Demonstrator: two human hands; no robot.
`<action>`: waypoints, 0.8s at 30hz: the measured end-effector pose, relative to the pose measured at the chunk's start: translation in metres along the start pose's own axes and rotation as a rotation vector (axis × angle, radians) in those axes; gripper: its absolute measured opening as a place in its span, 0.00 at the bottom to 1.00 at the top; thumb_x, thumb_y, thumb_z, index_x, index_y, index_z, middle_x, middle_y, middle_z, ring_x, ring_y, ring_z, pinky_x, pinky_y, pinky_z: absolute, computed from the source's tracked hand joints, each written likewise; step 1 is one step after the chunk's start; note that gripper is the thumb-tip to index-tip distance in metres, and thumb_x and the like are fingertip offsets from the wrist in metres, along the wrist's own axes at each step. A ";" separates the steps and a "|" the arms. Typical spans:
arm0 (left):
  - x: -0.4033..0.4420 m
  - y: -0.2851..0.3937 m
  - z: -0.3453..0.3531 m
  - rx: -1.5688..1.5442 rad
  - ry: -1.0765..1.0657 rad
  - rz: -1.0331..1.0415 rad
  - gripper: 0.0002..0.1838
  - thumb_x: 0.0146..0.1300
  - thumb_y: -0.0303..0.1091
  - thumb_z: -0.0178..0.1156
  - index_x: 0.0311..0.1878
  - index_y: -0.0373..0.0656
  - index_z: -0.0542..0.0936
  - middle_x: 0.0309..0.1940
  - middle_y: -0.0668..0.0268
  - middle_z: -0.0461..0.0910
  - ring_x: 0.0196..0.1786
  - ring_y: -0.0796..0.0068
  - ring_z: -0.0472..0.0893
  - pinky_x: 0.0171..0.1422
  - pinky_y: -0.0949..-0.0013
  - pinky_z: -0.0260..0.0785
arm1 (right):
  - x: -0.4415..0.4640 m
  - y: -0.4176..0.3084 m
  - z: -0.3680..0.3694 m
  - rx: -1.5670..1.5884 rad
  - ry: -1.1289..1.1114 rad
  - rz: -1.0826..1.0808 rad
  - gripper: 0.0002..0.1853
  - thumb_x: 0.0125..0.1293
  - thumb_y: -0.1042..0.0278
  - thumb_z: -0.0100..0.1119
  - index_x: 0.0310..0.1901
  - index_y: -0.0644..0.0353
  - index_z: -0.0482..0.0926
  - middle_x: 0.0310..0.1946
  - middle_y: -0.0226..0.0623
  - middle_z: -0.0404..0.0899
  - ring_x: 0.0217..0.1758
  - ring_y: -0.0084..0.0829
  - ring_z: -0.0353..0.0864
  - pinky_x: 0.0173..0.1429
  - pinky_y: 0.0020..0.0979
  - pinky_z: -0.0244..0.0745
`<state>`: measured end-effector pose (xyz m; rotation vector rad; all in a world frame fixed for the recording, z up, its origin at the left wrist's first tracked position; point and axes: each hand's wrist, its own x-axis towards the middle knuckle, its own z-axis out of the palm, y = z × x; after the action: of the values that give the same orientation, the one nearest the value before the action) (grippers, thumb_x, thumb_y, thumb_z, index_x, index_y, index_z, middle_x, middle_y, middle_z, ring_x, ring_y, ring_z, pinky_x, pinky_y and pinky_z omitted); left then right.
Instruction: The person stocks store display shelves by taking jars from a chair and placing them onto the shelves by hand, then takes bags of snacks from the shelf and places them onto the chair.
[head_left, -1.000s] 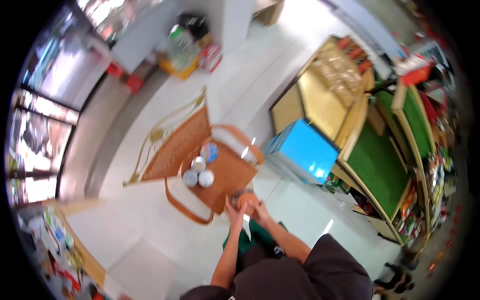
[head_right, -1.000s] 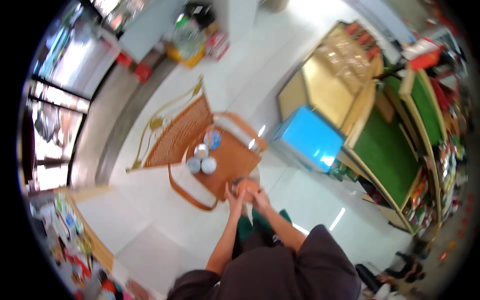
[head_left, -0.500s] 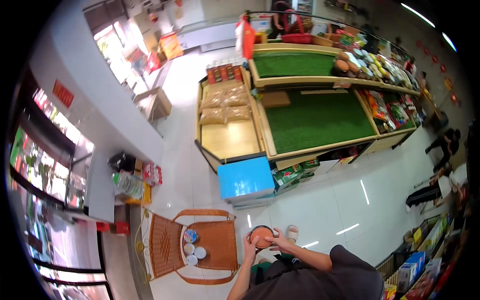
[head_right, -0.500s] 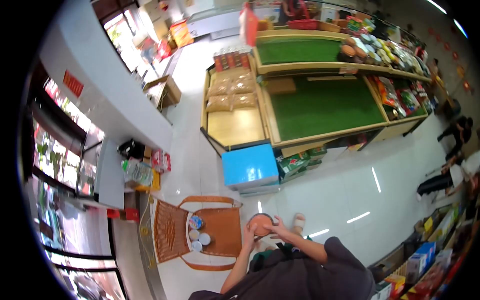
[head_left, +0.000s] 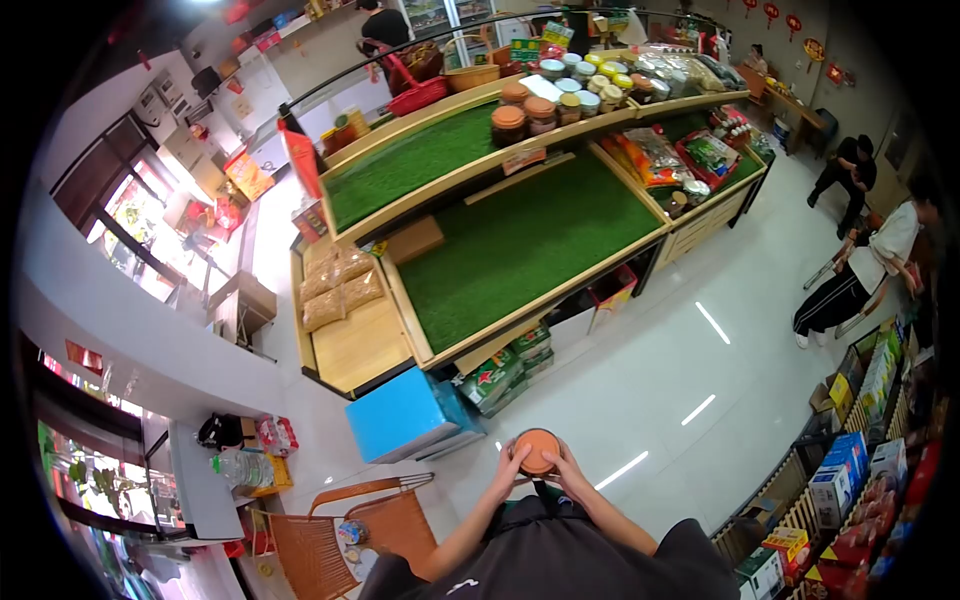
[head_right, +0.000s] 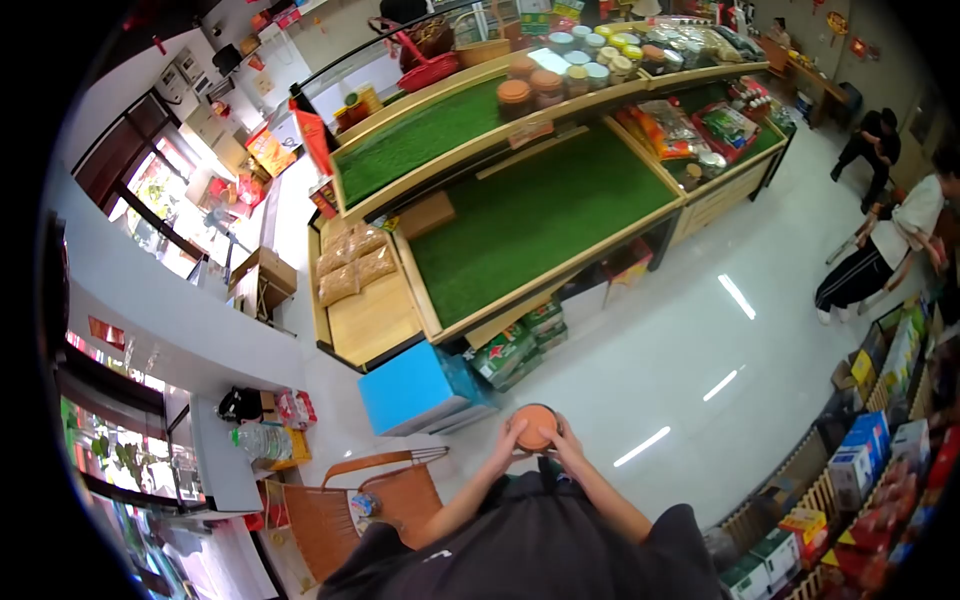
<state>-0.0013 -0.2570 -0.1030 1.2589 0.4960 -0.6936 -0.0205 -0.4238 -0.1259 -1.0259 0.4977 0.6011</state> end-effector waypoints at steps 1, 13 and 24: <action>0.007 0.016 0.015 0.036 -0.016 0.017 0.48 0.57 0.60 0.60 0.71 0.51 0.45 0.70 0.55 0.49 0.70 0.51 0.55 0.59 0.40 0.64 | -0.003 -0.019 -0.001 0.020 0.025 -0.066 0.39 0.58 0.52 0.62 0.68 0.49 0.54 0.61 0.39 0.63 0.59 0.40 0.70 0.55 0.45 0.73; 0.086 0.114 0.108 0.159 -0.191 0.263 0.50 0.57 0.56 0.63 0.72 0.50 0.43 0.69 0.58 0.51 0.68 0.57 0.58 0.63 0.48 0.61 | 0.008 -0.152 -0.026 0.151 0.191 -0.362 0.48 0.58 0.50 0.62 0.72 0.56 0.42 0.64 0.48 0.57 0.65 0.43 0.63 0.59 0.42 0.71; 0.170 0.210 0.141 -0.167 -0.086 0.311 0.50 0.57 0.48 0.65 0.73 0.47 0.43 0.67 0.57 0.55 0.67 0.64 0.60 0.63 0.62 0.63 | 0.108 -0.276 -0.023 0.026 0.149 -0.365 0.42 0.61 0.51 0.58 0.71 0.51 0.46 0.65 0.44 0.57 0.66 0.40 0.62 0.61 0.42 0.69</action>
<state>0.2626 -0.3952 -0.0404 1.1125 0.2728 -0.4325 0.2412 -0.5267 -0.0296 -1.1087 0.4327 0.1943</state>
